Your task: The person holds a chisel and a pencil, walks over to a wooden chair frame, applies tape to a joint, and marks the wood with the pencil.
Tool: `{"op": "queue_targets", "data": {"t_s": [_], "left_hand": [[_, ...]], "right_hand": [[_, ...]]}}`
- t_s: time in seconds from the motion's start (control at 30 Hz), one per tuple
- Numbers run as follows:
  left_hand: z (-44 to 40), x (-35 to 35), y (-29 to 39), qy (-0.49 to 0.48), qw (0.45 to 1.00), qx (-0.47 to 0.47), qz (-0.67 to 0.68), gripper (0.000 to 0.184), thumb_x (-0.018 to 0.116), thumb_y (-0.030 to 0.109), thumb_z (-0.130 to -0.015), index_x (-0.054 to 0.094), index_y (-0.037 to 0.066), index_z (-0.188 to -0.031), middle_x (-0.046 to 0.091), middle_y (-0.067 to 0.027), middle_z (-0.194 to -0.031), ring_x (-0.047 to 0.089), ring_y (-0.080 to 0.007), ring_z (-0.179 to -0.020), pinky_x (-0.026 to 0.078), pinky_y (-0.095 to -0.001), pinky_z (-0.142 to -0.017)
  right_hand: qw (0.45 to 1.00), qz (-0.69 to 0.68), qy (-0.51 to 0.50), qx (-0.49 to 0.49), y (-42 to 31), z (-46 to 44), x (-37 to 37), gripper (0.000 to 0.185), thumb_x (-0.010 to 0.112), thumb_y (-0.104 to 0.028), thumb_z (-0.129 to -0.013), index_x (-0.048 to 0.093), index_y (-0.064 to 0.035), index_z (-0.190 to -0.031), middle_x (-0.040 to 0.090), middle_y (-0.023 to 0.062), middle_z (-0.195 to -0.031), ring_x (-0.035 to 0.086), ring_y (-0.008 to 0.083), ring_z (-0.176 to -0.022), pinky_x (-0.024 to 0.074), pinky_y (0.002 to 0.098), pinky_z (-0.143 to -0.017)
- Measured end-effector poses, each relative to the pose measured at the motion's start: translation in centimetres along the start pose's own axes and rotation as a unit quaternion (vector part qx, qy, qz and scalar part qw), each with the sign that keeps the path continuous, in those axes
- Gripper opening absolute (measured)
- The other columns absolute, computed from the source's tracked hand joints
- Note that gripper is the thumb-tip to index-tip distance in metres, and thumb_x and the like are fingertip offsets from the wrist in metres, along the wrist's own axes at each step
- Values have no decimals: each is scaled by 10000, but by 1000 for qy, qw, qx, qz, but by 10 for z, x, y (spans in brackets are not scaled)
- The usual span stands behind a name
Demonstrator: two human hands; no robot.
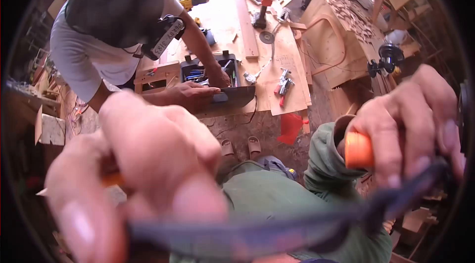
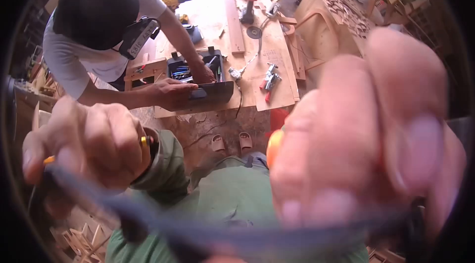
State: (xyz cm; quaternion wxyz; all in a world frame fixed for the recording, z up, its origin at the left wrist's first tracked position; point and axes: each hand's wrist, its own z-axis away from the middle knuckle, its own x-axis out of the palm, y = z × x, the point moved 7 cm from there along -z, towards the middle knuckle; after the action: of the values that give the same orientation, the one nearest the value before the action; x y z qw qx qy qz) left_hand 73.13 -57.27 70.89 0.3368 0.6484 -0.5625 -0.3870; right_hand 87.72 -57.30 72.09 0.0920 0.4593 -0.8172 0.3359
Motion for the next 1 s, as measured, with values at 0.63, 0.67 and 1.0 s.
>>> {"op": "queue_targets", "data": {"t_s": [0.63, 0.67, 1.0], "left_hand": [[-12, -3, -62, 343, 909, 110, 211, 316, 433, 326, -1018, 376, 88, -1218, 497, -80, -1032, 366, -68, -510, 255, -180, -396], [-9, -5, -93, 402, 877, 88, 249, 323, 428, 332, -1021, 372, 90, -1227, 496, -78, -1040, 362, -66, -510, 251, -178, -394], [33, -10, -332, 578, 723, -149, 349, 455, 425, 384, -1014, 510, 2, -1247, 466, 19, -969, 395, -60, -609, 272, -181, -403]], "right_hand": [[994, -18, 44, 103, -37, 28, -81, 452, 515, -487, -964, 478, -72, -1139, 469, 32, -715, 498, 147, -462, 511, 311, -444], [991, -8, 70, 114, -36, 39, -92, 472, 503, -507, -972, 471, -72, -1154, 467, 28, -700, 492, 145, -451, 509, 310, -439], [756, 243, 390, 467, 21, 251, -228, 221, 586, -174, -1004, 445, -50, -1120, 523, 20, -787, 471, 65, -471, 401, 230, -395]]}}
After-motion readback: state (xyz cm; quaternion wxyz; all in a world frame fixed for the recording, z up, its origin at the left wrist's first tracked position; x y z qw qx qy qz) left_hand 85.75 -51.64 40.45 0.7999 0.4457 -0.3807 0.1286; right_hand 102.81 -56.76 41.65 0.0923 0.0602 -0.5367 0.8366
